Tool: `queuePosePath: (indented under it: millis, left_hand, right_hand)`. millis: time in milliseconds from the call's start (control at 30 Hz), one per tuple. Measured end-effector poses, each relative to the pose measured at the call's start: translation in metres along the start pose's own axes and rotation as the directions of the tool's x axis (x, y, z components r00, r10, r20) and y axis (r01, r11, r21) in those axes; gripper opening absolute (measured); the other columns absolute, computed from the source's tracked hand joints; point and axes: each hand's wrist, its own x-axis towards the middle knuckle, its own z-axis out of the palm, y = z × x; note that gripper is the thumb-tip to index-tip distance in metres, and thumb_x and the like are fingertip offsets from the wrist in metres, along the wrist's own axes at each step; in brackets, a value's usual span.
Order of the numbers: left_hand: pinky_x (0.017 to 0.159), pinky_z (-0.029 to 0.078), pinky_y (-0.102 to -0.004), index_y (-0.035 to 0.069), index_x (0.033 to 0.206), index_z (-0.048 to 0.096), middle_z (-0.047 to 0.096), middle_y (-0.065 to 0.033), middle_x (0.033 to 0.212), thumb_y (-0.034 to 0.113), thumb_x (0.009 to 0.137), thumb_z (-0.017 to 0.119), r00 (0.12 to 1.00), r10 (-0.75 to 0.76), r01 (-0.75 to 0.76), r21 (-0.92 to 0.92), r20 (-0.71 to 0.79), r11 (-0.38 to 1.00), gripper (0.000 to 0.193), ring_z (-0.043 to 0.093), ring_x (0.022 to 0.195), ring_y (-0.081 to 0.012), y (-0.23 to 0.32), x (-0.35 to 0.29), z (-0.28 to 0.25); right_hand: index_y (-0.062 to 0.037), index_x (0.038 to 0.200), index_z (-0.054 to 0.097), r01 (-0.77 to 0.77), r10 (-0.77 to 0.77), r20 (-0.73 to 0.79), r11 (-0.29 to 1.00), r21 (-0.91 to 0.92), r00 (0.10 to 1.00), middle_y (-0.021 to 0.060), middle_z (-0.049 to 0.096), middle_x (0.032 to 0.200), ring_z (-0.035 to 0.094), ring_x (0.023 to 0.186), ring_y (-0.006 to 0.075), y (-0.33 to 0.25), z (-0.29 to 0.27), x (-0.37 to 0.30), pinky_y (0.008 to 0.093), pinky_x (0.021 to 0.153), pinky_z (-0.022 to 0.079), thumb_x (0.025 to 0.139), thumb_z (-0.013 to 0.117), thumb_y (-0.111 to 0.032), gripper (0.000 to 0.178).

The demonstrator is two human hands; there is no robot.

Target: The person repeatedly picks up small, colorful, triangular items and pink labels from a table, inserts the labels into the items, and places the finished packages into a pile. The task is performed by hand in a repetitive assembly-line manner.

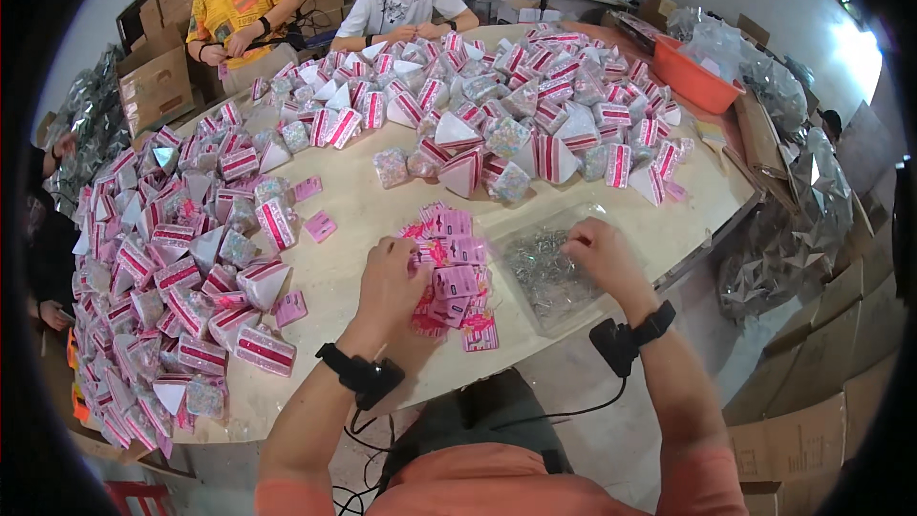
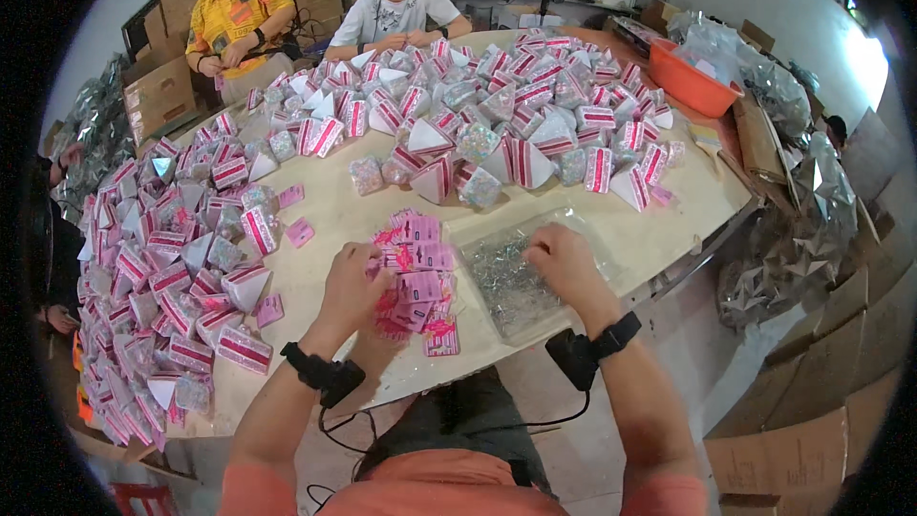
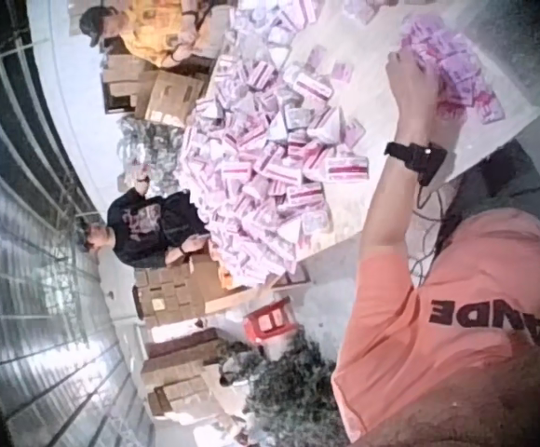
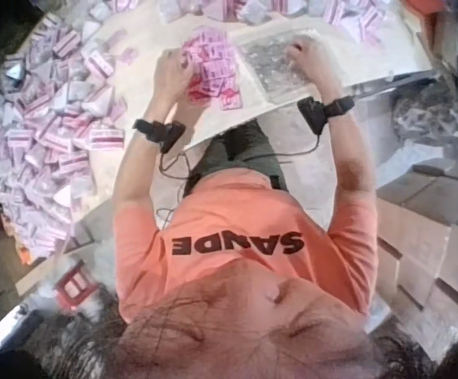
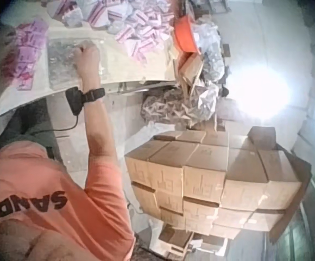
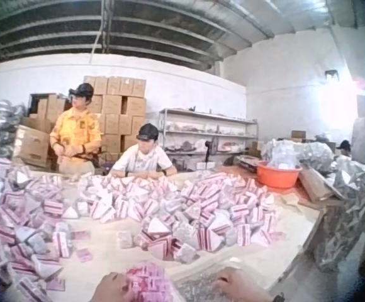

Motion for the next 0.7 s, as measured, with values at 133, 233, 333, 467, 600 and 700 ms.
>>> queuePosePath:
  millis: [133,233,333,467,600,700]
  left_hand:
    - [0.08,0.045,-0.0391,0.002,0.097,0.057,0.057,-0.0151,0.094,0.016,0.076,0.065,0.995,0.099,-0.095,-0.138,0.026,0.986,0.026,0.056,0.09,-0.0328,0.026,-0.002,-0.001]
    - [0.077,0.046,-0.0368,0.001,0.098,0.057,0.057,-0.0136,0.095,0.015,0.076,0.065,0.986,0.112,-0.067,-0.318,0.127,0.946,0.028,0.057,0.089,-0.028,0.053,0.001,0.0]
    - [0.075,0.047,-0.0346,0.001,0.102,0.056,0.058,-0.0124,0.096,0.016,0.077,0.066,0.944,0.076,0.093,-0.478,0.322,0.874,0.031,0.058,0.086,-0.0233,0.08,0.012,0.015]
    - [0.075,0.047,-0.0329,0.0,0.109,0.055,0.06,-0.012,0.094,0.017,0.078,0.065,0.957,0.081,0.082,-0.527,0.279,0.846,0.036,0.058,0.085,-0.0211,0.111,0.025,0.05]
    - [0.072,0.047,-0.0306,-0.001,0.106,0.057,0.062,-0.0114,0.087,0.018,0.08,0.063,0.954,0.031,0.158,-0.584,0.3,0.797,0.033,0.058,0.079,-0.0187,0.122,0.039,0.087]
    - [0.063,0.045,-0.0291,-0.001,0.093,0.059,0.061,-0.0077,0.075,0.018,0.081,0.061,0.908,0.033,0.22,-0.54,0.419,0.813,0.023,0.055,0.068,-0.0138,0.135,0.049,0.087]
  right_hand:
    - [0.003,0.074,0.058,-0.087,0.098,-0.051,0.979,0.184,0.994,0.0135,0.058,0.069,0.054,0.062,0.0236,0.007,0.003,-0.004,0.0338,0.059,0.043,0.076,0.063,-0.011,0.015]
    - [0.0012,0.072,0.058,-0.192,0.234,-0.05,0.886,0.422,0.971,0.0071,0.06,0.069,0.052,0.06,0.0148,0.013,0.006,-0.004,0.0275,0.056,0.041,0.079,0.063,-0.011,0.014]
    - [-0.0018,0.074,0.06,-0.234,0.305,0.011,0.706,0.669,0.952,0.0029,0.062,0.071,0.052,0.06,0.009,0.015,0.004,-0.007,0.0219,0.054,0.04,0.083,0.063,-0.011,0.013]
    - [-0.0039,0.08,0.062,-0.234,0.389,0.035,0.48,0.846,0.921,0.0023,0.062,0.072,0.054,0.061,0.0079,0.008,0.004,-0.013,0.0199,0.054,0.042,0.085,0.062,-0.012,0.01]
    - [-0.005,0.083,0.06,-0.225,0.392,0.08,0.338,0.914,0.916,0.0052,0.064,0.079,0.057,0.066,0.0116,0.019,0.006,-0.014,0.0244,0.059,0.046,0.088,0.061,-0.016,0.012]
    - [-0.0061,0.083,0.06,-0.199,0.398,0.08,0.268,0.943,0.914,0.0047,0.063,0.079,0.057,0.068,0.0117,0.025,0.008,-0.014,0.0258,0.06,0.046,0.088,0.061,-0.016,0.011]
